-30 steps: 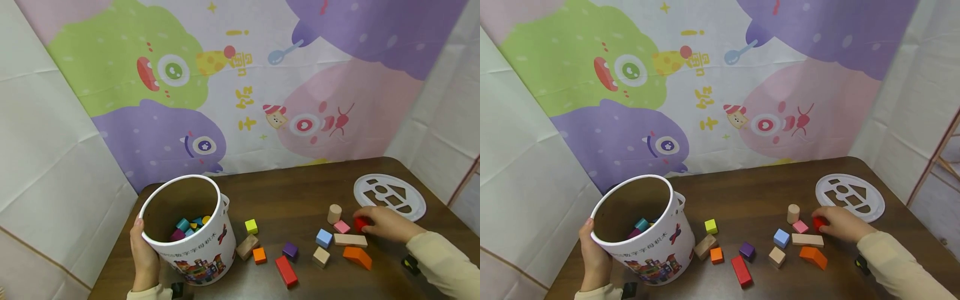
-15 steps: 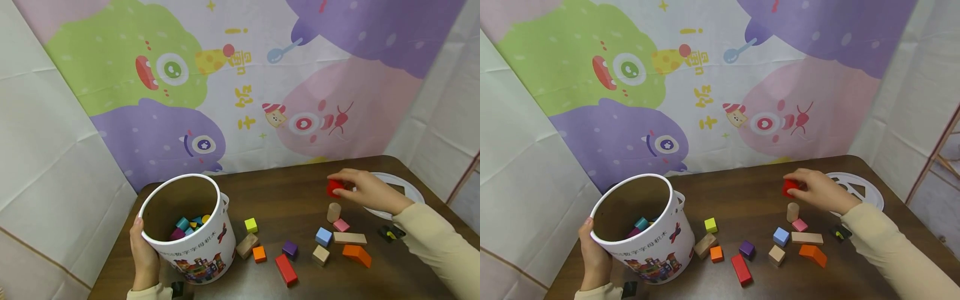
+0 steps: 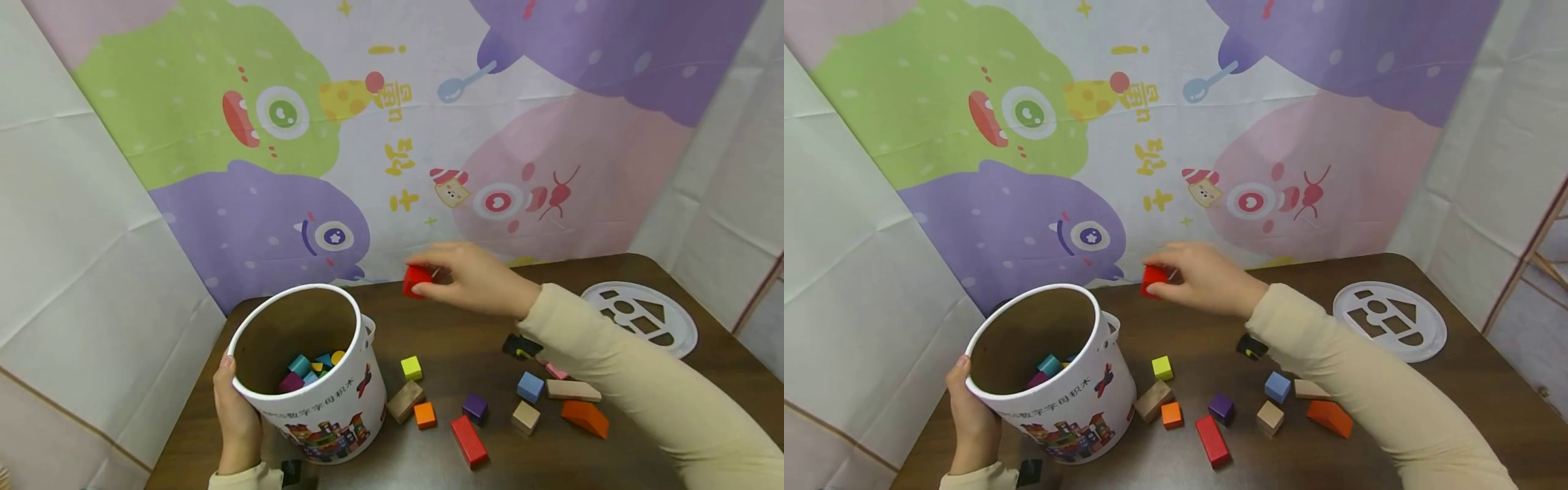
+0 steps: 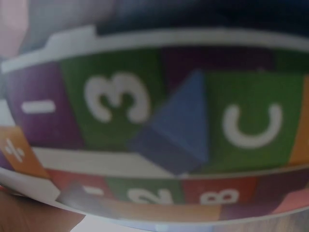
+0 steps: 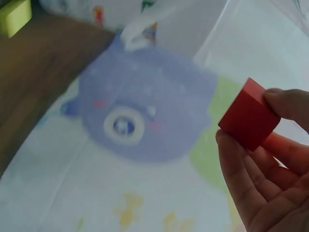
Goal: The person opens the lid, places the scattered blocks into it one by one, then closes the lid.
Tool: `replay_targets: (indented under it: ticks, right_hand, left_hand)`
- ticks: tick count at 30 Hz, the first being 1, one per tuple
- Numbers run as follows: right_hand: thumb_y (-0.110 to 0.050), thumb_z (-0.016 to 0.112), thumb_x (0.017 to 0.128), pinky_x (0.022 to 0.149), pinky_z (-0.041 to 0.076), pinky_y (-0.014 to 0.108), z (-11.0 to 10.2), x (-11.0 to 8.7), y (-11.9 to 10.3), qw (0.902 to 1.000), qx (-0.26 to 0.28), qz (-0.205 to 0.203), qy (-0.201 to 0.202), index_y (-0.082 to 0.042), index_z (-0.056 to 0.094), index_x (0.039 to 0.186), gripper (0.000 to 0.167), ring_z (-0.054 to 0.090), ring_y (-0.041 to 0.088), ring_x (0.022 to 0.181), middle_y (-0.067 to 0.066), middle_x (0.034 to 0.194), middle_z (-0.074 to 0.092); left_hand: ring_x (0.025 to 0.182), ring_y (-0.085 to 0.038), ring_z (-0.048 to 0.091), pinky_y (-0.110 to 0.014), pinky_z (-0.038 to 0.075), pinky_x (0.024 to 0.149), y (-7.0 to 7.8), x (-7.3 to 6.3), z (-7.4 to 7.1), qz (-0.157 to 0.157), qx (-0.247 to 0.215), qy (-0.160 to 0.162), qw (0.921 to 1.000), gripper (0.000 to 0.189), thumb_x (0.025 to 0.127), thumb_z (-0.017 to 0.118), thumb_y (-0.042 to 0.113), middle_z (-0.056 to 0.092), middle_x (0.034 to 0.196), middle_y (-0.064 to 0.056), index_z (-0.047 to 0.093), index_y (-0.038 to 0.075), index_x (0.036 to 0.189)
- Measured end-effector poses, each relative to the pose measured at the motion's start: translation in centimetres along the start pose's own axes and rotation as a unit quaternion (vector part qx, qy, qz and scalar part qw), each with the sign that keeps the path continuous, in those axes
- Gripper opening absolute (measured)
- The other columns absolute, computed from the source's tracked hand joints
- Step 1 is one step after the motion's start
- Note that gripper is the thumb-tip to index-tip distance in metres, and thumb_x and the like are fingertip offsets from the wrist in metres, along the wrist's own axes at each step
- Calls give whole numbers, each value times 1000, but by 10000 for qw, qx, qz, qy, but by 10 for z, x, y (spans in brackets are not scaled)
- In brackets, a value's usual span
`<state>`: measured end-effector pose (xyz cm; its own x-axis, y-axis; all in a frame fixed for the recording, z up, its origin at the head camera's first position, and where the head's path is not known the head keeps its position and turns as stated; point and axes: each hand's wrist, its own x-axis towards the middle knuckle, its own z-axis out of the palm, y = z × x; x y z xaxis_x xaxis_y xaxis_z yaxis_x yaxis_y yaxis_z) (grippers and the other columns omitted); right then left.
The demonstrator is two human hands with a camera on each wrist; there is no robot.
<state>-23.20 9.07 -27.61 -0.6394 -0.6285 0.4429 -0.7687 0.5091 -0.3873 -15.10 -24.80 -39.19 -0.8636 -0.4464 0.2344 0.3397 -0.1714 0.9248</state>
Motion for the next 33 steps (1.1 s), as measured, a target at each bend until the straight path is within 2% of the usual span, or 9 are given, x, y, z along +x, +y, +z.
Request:
replay_targets:
  ticks: [5, 9, 13, 17, 22, 27, 33]
  right_hand:
    - [-19, 69, 91, 84, 54, 27, 31, 41, -30, 9976, -31, -578, -369, -7, 65, 125, 36, 63, 13, 95, 4, 112, 69]
    - [-23, 66, 94, 84, 52, 25, 56, 64, -52, 9943, -72, -767, -735, -9, 63, 128, 37, 62, 13, 94, 2, 113, 67]
    - [-27, 64, 95, 85, 51, 23, 79, 78, -68, 9886, -233, -848, -1224, -11, 63, 128, 37, 62, 13, 95, 1, 113, 66]
    - [-29, 63, 95, 85, 49, 19, 95, 86, -77, 9823, -439, -738, -1666, -11, 64, 127, 37, 60, 11, 96, 1, 115, 67]
    - [-29, 65, 93, 86, 48, 17, 107, 92, -76, 9781, -500, -406, -1980, -12, 67, 123, 35, 59, 8, 94, -1, 112, 68]
    - [-28, 66, 92, 89, 48, 18, 110, 94, -73, 9774, -391, -208, -2068, -12, 67, 123, 35, 60, 5, 95, -3, 107, 69]
    - [-27, 65, 94, 90, 49, 19, 96, 86, -69, 9800, 56, -201, -1981, -12, 66, 125, 34, 63, 8, 100, -1, 111, 69]
  left_hand:
    - [112, -16, 57, -29, 48, 93, 0, 0, 0, 55, 3, -66, 10000, 48, 101, 26, 34, 62, 119, 2, 55, 13, 132]
    - [112, -14, 58, -28, 48, 93, 1, -1, 1, -8, 3, -32, 10000, 46, 101, 26, 33, 63, 119, 3, 56, 14, 130]
    - [113, -12, 57, -27, 47, 95, 1, -1, 3, 18, -23, -29, 10000, 45, 102, 27, 32, 63, 120, 5, 56, 14, 131]
    - [114, -12, 56, -26, 46, 96, 2, 0, 4, 43, -50, -106, 9999, 45, 102, 26, 32, 62, 122, 5, 55, 14, 132]
    - [114, -12, 56, -26, 46, 95, 1, 0, 3, 25, 9, -114, 9999, 46, 102, 25, 32, 62, 122, 5, 55, 14, 133]
    - [113, -12, 57, -26, 46, 94, 1, 0, 2, 4, -10, -28, 10000, 45, 102, 27, 33, 62, 121, 5, 56, 15, 131]
    - [112, -13, 57, -27, 47, 93, 2, 0, 1, -13, -23, 51, 10000, 44, 102, 28, 33, 62, 120, 5, 57, 15, 129]
